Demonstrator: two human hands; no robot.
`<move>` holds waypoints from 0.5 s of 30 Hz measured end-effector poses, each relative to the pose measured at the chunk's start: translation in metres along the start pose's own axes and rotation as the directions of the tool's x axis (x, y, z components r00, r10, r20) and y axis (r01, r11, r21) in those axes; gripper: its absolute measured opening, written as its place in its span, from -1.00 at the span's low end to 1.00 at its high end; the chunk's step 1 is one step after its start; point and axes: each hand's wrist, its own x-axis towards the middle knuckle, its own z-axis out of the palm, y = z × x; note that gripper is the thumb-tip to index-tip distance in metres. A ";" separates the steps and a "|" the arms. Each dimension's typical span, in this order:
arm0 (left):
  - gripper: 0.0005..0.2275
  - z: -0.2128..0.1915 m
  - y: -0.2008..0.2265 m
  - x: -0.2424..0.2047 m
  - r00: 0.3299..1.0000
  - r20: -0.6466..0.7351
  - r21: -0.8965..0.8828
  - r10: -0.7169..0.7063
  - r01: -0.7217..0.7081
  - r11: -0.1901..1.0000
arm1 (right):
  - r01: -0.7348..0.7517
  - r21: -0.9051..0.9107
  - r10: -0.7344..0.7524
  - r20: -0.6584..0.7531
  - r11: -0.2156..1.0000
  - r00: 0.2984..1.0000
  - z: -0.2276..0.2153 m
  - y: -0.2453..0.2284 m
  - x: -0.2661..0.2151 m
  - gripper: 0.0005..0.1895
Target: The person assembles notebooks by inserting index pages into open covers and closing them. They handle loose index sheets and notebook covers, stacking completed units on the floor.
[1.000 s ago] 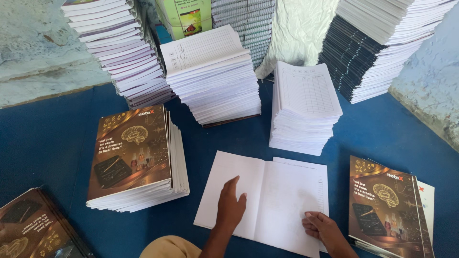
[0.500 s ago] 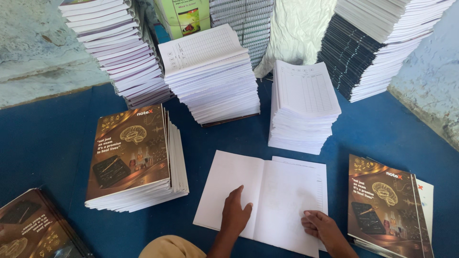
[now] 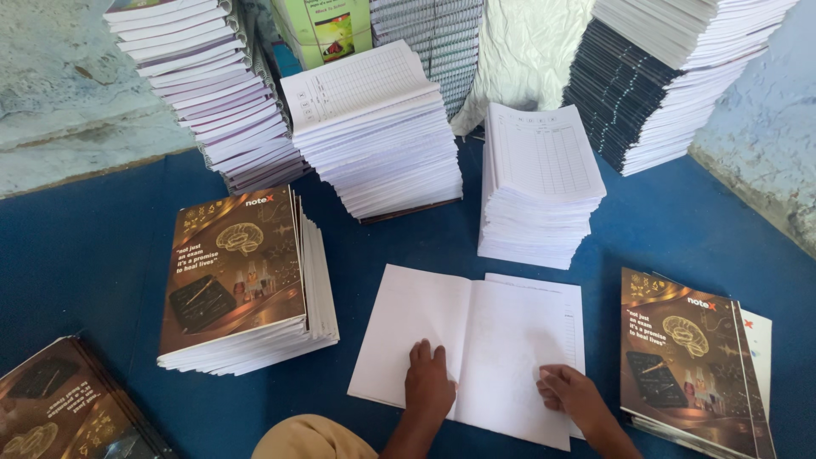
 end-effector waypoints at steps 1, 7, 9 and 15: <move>-0.43 0.001 0.000 0.000 1.000 -0.014 0.009 0.003 -0.003 1.000 | 0.057 -0.127 -0.061 -0.024 0.990 0.998 0.001 0.000 -0.002 -0.56; -0.46 0.001 0.002 0.001 0.999 -0.040 0.025 0.022 -0.021 0.999 | 0.358 -0.459 -0.475 -0.167 0.813 0.864 0.006 -0.022 -0.031 -0.59; -0.46 0.001 0.002 0.000 0.999 -0.041 0.024 0.021 -0.020 1.000 | 0.375 -0.479 -0.535 -0.257 0.794 0.805 0.003 -0.034 -0.045 -0.57; -0.45 -0.002 0.004 -0.002 0.999 -0.038 0.019 0.024 -0.024 1.000 | 0.263 -0.770 -0.719 -0.334 0.581 0.610 -0.015 -0.047 -0.062 -0.43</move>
